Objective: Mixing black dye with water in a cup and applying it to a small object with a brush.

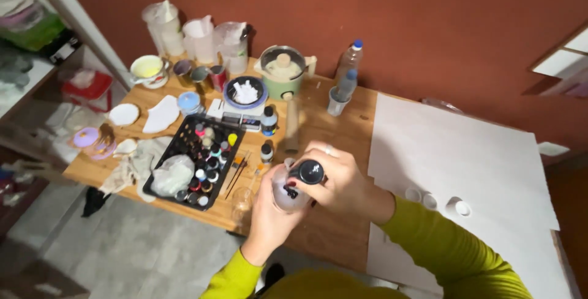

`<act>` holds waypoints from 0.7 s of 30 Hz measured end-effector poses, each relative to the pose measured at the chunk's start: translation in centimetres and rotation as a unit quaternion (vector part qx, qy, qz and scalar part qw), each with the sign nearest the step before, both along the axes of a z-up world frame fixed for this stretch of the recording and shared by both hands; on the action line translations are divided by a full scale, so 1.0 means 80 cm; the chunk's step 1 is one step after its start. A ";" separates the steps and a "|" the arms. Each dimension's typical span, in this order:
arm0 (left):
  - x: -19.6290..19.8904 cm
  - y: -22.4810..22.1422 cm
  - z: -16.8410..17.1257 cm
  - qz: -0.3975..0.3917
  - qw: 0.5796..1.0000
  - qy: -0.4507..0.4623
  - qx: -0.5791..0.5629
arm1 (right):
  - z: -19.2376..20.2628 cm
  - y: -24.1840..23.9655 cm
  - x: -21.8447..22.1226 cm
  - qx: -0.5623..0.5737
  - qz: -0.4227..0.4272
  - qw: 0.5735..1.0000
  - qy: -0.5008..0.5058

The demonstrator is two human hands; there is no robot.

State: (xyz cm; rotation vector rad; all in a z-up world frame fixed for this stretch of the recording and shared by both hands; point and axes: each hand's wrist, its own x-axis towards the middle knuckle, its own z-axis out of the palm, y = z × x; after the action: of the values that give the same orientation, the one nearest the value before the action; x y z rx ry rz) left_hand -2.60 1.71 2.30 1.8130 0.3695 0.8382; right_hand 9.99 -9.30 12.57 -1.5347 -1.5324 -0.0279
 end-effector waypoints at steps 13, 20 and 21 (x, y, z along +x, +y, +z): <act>-0.014 0.012 -0.007 0.025 0.999 0.023 0.016 | -0.032 -0.007 0.017 0.061 -0.013 0.990 0.129; -0.010 0.019 -0.019 0.020 0.999 0.037 -0.014 | -0.117 -0.023 0.067 0.089 0.087 0.755 0.644; -0.012 0.018 -0.022 0.026 0.999 0.042 -0.017 | -0.124 -0.024 0.064 0.063 0.086 0.728 0.678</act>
State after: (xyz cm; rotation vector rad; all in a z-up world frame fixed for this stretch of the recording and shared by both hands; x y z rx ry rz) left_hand -3.57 3.16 0.57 1.8172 0.4846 0.7875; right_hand 15.11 -11.21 2.67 -0.8136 -0.4083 0.8923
